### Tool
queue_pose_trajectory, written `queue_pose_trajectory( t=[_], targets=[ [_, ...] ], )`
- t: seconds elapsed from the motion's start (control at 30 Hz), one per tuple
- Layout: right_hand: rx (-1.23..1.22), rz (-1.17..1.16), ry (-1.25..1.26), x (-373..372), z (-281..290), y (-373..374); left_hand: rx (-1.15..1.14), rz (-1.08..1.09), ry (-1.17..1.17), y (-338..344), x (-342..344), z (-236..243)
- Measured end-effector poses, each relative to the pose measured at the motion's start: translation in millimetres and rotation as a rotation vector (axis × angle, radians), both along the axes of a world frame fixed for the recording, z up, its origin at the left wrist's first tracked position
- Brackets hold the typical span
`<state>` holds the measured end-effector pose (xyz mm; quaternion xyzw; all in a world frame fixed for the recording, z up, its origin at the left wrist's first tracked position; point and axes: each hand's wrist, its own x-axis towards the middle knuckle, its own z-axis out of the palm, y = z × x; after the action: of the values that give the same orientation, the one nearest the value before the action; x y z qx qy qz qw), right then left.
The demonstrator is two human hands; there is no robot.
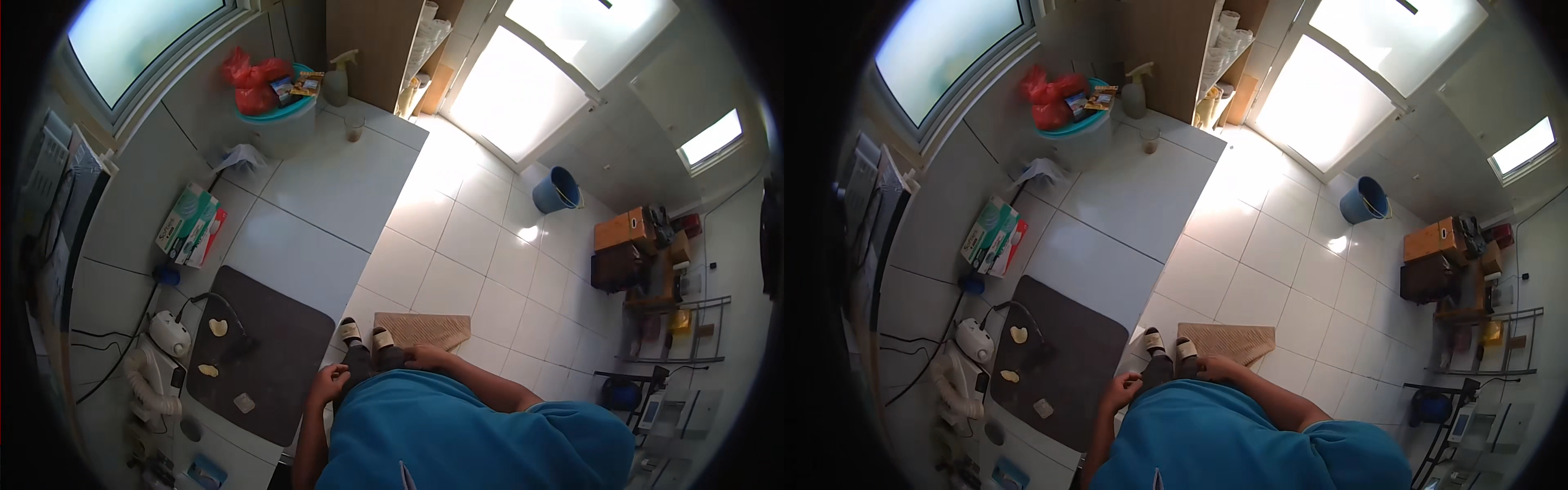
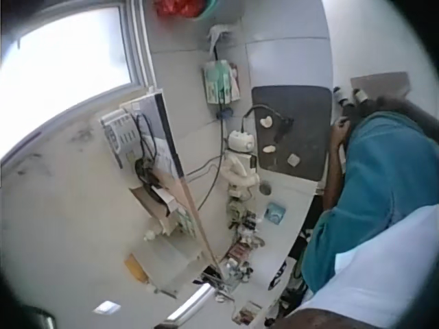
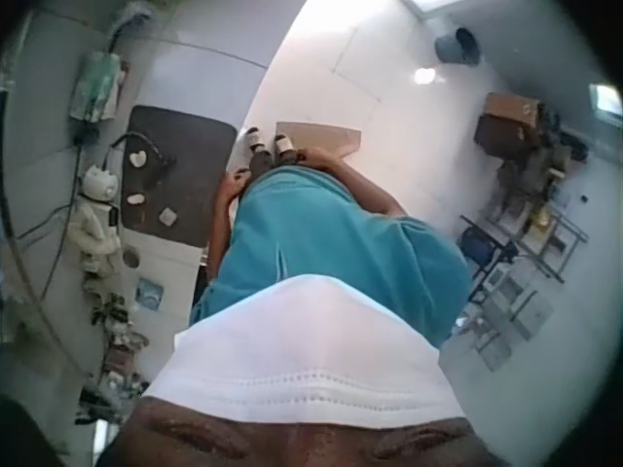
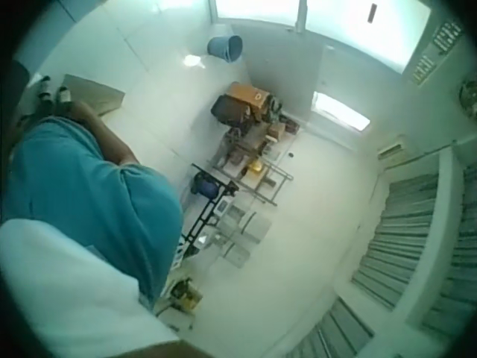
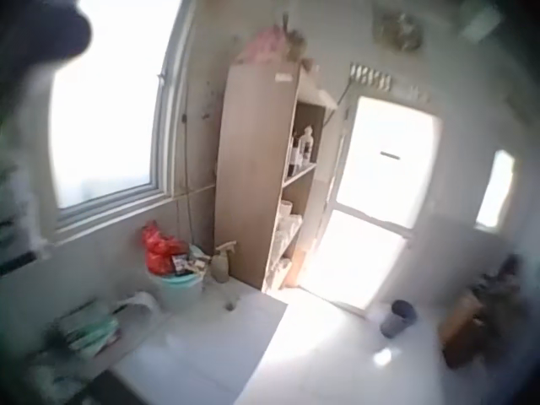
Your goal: The person grinds and shapes a dental cast using a rotary handpiece, tests fitting artificial teeth from a container onto the mold, and continues carving the dental model with the tool.
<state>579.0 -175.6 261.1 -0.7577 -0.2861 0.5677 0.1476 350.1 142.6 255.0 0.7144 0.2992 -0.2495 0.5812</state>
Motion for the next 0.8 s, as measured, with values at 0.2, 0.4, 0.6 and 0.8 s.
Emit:
queue_pose_trajectory(
  t=[0.2, 0.4, 0.6, 0.8],
  targets=[
    [-0.014, 0.072, 0.236, -23, -15, -30, 0.019, -0.277, 0.184, -53, -32, -35],
    [-0.079, 0.045, 0.399, -41, -40, -63, 0.16, -0.234, -0.048, -91, -44, -16],
    [0.195, 0.361, 0.295, -58, -104, -84, 0.203, -0.301, 0.003, -93, -52, 5],
    [0.36, 0.551, 0.188, -76, -141, -85, 0.211, -0.401, 0.185, -77, -66, -8]
  ],
)
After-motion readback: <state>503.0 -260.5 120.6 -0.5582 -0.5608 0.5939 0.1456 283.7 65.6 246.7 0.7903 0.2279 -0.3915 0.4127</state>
